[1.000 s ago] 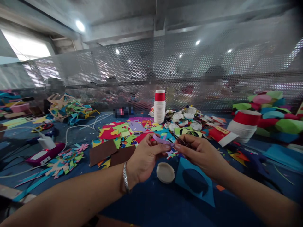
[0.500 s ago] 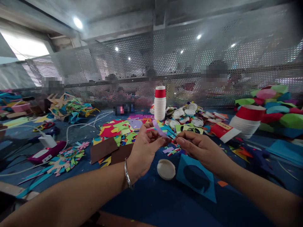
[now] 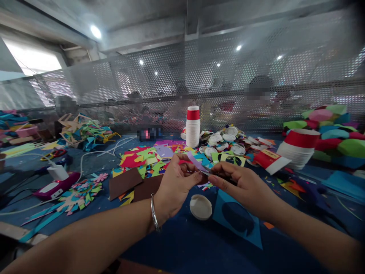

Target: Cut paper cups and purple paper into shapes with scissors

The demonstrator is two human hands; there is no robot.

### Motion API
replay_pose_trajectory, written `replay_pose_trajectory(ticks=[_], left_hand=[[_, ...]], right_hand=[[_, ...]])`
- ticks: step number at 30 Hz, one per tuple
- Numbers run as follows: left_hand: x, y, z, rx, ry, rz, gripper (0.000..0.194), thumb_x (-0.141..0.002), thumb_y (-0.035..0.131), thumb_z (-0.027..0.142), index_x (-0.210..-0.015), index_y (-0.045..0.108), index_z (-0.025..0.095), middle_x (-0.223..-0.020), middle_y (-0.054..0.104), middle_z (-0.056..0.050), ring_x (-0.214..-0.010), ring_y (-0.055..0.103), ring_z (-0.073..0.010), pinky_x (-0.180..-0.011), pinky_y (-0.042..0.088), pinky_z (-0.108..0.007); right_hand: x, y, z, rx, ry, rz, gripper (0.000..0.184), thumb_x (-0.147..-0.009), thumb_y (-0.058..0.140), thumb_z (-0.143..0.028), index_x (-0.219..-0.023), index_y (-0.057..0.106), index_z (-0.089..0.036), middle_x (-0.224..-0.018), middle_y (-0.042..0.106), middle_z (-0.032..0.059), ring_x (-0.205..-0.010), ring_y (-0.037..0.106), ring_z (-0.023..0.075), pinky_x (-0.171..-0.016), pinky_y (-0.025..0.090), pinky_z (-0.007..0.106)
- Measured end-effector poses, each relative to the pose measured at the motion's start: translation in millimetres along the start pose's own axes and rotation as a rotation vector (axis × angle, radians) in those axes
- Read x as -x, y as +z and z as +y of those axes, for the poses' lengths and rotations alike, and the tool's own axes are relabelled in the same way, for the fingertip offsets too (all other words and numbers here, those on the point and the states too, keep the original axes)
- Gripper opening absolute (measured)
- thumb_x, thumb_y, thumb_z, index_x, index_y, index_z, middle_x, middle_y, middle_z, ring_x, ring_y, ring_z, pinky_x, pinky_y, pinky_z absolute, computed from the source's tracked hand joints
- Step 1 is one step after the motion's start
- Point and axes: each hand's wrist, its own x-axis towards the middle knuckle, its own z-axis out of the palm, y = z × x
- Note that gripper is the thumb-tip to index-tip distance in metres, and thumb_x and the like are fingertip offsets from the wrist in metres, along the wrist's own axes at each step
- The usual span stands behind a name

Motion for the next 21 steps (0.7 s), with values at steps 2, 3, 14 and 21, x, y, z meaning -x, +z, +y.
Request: replay_pose_trajectory(ticks=[2,3,14,21], left_hand=[[0.2,-0.1,0.0,-0.028,0.011,0.012,0.046,-0.070,0.077,0.012,-0.098,0.042,0.021,-0.082,0.059,0.003,-0.076,0.062,-0.0122,-0.075,0.051,-0.030],[0.5,0.1,0.3,-0.038,0.011,0.013,0.045,-0.070,0.077,0.011,-0.098,0.043,0.021,-0.081,0.059,0.004,-0.075,0.061,-0.0113,-0.074,0.051,-0.028],[2.5,0.9,2.4,0.047,-0.092,-0.037,0.043,-0.070,0.077,0.012,-0.089,0.039,0.021,-0.073,0.056,0.006,-0.065,0.060,-0.0107,-0.068,0.054,-0.030],[4.4,4.1,5.2,0.072,-0.116,-0.031,0.043,-0.070,0.079,0.014,-0.084,0.039,0.020,-0.069,0.054,0.007,-0.062,0.057,-0.0092,-0.065,0.052,-0.028]], right_hand=[[0.3,-0.2,-1.8,0.020,-0.008,0.005,0.028,-0.093,0.054,-0.049,-0.088,0.059,-0.021,-0.072,0.062,-0.0017,-0.067,0.057,0.0140,-0.058,0.040,0.026],[0.5,-0.2,-2.5,0.032,-0.013,0.009,0.029,-0.093,0.054,-0.049,-0.088,0.059,-0.021,-0.072,0.061,-0.0017,-0.066,0.056,0.0139,-0.058,0.040,0.026],[2.2,-0.1,-4.1,0.148,-0.022,-0.010,0.032,-0.094,0.050,-0.051,-0.090,0.059,-0.021,-0.073,0.063,0.0002,-0.066,0.056,0.0159,-0.058,0.039,0.028],[3.4,-1.2,-10.4,0.172,-0.042,0.043,0.030,-0.093,0.051,-0.050,-0.092,0.064,-0.023,-0.072,0.065,0.0017,-0.065,0.056,0.0173,-0.056,0.040,0.029]])
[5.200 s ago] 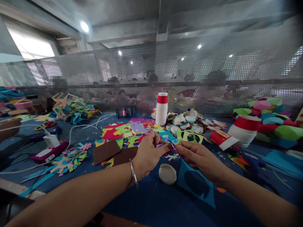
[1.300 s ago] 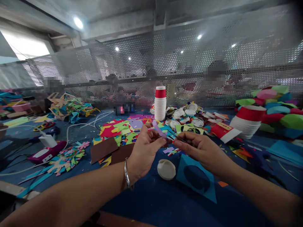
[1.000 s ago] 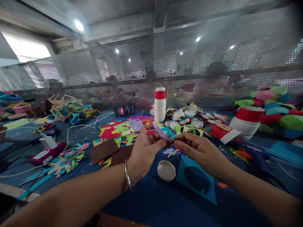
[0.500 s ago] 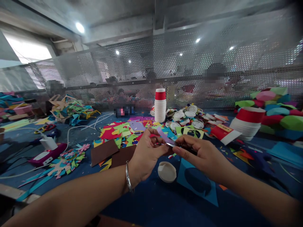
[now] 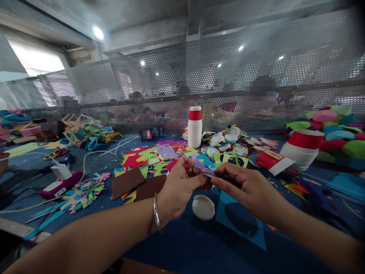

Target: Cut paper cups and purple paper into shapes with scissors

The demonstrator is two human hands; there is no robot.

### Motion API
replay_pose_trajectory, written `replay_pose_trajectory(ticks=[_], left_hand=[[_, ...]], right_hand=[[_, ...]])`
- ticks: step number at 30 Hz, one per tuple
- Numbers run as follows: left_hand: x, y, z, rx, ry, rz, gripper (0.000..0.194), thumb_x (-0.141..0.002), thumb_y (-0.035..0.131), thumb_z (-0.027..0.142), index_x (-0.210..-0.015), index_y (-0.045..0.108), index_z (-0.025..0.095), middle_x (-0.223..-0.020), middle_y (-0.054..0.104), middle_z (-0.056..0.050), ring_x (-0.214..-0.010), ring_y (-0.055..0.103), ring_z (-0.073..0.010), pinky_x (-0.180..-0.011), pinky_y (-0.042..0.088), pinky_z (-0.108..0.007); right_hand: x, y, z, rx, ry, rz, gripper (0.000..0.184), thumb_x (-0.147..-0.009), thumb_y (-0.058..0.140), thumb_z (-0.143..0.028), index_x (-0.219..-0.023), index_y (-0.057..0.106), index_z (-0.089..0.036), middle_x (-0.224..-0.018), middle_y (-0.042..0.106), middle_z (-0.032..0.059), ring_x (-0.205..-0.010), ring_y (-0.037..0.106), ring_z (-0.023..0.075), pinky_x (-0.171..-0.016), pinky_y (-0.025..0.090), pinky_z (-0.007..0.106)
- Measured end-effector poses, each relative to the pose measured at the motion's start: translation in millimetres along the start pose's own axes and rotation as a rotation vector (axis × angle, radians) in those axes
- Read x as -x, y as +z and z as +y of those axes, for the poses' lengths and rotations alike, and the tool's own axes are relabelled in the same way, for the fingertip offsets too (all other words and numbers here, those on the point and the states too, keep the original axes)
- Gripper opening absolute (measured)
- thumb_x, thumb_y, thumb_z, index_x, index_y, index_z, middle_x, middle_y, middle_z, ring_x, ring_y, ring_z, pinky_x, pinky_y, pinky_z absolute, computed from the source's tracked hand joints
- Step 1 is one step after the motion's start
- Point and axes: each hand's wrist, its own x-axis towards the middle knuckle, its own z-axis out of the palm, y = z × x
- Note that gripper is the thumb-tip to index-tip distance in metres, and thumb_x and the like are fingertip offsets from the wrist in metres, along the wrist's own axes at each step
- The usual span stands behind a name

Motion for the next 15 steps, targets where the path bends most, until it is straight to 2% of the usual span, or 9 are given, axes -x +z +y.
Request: replay_pose_trajectory(ticks=[9,15], left_hand=[[-1.2,-2.0,-0.4,-0.010,-0.041,-0.028,0.036,-0.074,0.076,0.013,-0.096,0.048,0.018,-0.075,0.062,0.003,-0.066,0.060,-0.0098,-0.067,0.049,-0.025],[-4.5,-5.7,3.5,-0.045,0.017,-0.044,0.034,-0.076,0.075,0.016,-0.099,0.051,0.019,-0.079,0.068,0.001,-0.070,0.063,-0.0107,-0.068,0.048,-0.024]], right_hand=[[0.8,-0.1,-0.2,-0.010,-0.003,0.013,0.030,-0.093,0.052,-0.051,-0.090,0.064,-0.023,-0.072,0.064,0.0011,-0.063,0.056,0.0165,-0.053,0.039,0.027],[1.1,-0.4,4.7,-0.006,0.005,0.004,0.033,-0.094,0.048,-0.053,-0.088,0.059,-0.022,-0.069,0.060,-0.0004,-0.062,0.053,0.0149,-0.053,0.036,0.028]])
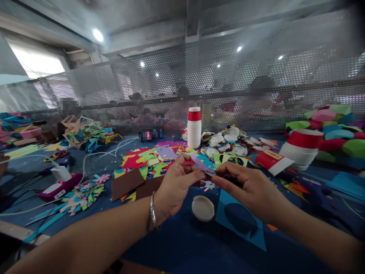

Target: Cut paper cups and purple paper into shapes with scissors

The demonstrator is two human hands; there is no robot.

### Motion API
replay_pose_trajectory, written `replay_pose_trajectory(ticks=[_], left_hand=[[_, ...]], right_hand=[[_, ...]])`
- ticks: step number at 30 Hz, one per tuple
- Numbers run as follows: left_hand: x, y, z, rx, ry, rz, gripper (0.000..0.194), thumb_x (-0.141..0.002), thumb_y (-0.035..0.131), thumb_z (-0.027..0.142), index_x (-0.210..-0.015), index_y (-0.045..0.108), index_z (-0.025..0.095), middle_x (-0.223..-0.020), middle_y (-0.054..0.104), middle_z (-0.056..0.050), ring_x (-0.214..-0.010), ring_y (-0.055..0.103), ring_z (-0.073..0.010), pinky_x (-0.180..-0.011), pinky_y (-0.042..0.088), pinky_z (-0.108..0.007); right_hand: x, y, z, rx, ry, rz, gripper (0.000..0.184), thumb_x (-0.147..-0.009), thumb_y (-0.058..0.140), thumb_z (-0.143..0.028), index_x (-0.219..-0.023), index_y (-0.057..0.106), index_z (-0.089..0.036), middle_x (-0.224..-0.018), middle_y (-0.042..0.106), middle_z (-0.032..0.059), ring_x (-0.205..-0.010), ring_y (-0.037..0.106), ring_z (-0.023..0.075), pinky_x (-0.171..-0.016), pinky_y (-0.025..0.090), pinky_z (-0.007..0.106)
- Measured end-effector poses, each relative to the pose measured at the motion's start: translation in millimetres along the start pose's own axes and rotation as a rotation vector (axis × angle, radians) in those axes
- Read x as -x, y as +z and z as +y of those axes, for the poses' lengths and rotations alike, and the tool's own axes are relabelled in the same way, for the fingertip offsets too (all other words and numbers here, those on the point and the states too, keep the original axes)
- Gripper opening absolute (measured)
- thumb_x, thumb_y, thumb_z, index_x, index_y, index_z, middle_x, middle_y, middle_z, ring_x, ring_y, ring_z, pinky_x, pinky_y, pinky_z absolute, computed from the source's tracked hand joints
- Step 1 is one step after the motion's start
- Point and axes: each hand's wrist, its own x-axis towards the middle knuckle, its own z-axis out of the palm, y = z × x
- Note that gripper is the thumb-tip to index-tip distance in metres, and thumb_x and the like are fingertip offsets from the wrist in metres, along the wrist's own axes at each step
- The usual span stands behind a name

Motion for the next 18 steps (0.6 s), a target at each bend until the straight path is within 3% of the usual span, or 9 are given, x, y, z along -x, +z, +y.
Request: replay_pose_trajectory(ticks=[7,18], left_hand=[[-2.3,-1.9,-3.1,-0.042,0.070,-0.021,0.035,-0.076,0.075,0.017,-0.102,0.051,0.018,-0.078,0.068,0.000,-0.071,0.062,-0.0108,-0.070,0.044,-0.024],[1.0,2.9,-2.5,-0.036,0.098,0.048,0.030,-0.075,0.076,0.014,-0.095,0.054,0.017,-0.070,0.065,0.003,-0.065,0.057,-0.0078,-0.067,0.042,-0.021]], right_hand=[[0.5,-0.5,-2.3,-0.009,0.029,-0.023,0.034,-0.095,0.048,-0.054,-0.086,0.056,-0.022,-0.069,0.056,-0.0011,-0.062,0.049,0.0144,-0.053,0.034,0.028],[-0.9,1.0,-3.3,-0.023,0.041,-0.004,0.035,-0.094,0.048,-0.055,-0.085,0.057,-0.022,-0.067,0.051,-0.0023,-0.060,0.046,0.0137,-0.053,0.034,0.027]])
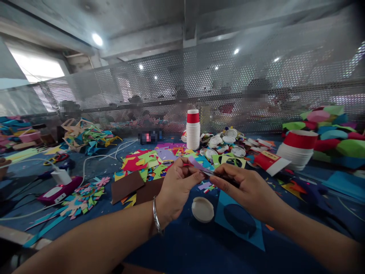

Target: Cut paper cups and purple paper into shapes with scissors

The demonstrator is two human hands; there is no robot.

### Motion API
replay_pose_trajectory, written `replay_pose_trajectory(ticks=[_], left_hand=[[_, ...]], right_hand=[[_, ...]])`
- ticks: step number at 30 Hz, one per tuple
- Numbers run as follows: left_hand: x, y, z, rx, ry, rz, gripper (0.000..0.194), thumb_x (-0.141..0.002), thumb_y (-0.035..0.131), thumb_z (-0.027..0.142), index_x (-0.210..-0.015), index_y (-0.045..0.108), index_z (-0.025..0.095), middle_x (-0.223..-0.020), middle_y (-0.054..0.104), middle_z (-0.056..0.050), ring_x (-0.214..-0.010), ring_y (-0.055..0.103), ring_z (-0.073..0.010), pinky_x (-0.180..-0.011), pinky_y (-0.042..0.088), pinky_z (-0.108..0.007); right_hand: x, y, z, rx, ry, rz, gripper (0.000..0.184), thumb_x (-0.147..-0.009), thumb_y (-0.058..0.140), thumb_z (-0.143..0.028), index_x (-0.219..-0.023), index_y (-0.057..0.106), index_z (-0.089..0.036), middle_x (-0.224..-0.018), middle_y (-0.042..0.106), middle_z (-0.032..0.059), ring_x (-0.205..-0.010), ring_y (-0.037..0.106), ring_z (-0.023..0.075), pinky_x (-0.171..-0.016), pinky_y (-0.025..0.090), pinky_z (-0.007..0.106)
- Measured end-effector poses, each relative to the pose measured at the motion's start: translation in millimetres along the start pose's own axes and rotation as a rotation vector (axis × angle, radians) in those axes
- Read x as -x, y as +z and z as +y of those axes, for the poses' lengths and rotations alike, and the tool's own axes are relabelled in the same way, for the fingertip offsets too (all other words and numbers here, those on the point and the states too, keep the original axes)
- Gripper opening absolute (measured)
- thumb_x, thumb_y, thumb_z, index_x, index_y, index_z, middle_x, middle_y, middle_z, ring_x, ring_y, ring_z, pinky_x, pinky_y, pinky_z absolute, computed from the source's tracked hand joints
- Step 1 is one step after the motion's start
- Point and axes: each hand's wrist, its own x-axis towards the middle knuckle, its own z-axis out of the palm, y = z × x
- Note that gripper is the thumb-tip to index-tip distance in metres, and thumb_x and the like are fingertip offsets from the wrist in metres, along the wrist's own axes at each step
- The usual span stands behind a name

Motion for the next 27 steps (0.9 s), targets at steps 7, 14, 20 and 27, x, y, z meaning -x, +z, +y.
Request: replay_pose_trajectory(ticks=[7,14,20,27], left_hand=[[0.8,0.7,-0.6,-0.019,-0.020,0.048,0.022,-0.075,0.075,0.018,-0.090,0.061,0.015,-0.080,0.065,-0.001,-0.071,0.057,-0.0101,-0.067,0.044,-0.024],[-1.4,-0.6,8.2,0.083,-0.106,0.063,0.016,-0.075,0.073,0.017,-0.086,0.062,0.015,-0.081,0.064,-0.001,-0.075,0.059,-0.0111,-0.067,0.044,-0.023],[-1.0,-1.3,14.6,0.121,-0.176,0.031,0.014,-0.077,0.072,0.016,-0.085,0.061,0.015,-0.079,0.062,0.000,-0.069,0.058,-0.0081,-0.064,0.042,-0.021],[-0.1,2.1,14.2,0.137,-0.199,-0.005,0.013,-0.076,0.071,0.013,-0.083,0.061,0.015,-0.077,0.062,0.001,-0.071,0.060,-0.0091,-0.064,0.042,-0.021]], right_hand=[[-1.9,2.8,8.0,-0.011,-0.006,0.033,0.035,-0.093,0.051,-0.055,-0.088,0.058,-0.022,-0.071,0.057,-0.0012,-0.064,0.051,0.0149,-0.055,0.037,0.027],[-4.2,0.2,13.6,-0.120,-0.006,0.018,0.032,-0.093,0.052,-0.053,-0.086,0.058,-0.022,-0.072,0.056,-0.0009,-0.065,0.049,0.0147,-0.057,0.037,0.027],[-3.3,-3.7,6.8,-0.202,-0.011,-0.007,0.030,-0.092,0.055,-0.051,-0.086,0.059,-0.022,-0.072,0.051,-0.0018,-0.064,0.045,0.0135,-0.056,0.034,0.026],[-1.7,-4.7,1.4,-0.241,-0.013,-0.025,0.036,-0.092,0.052,-0.055,-0.085,0.059,-0.021,-0.072,0.050,-0.0021,-0.064,0.044,0.0129,-0.055,0.033,0.026]])
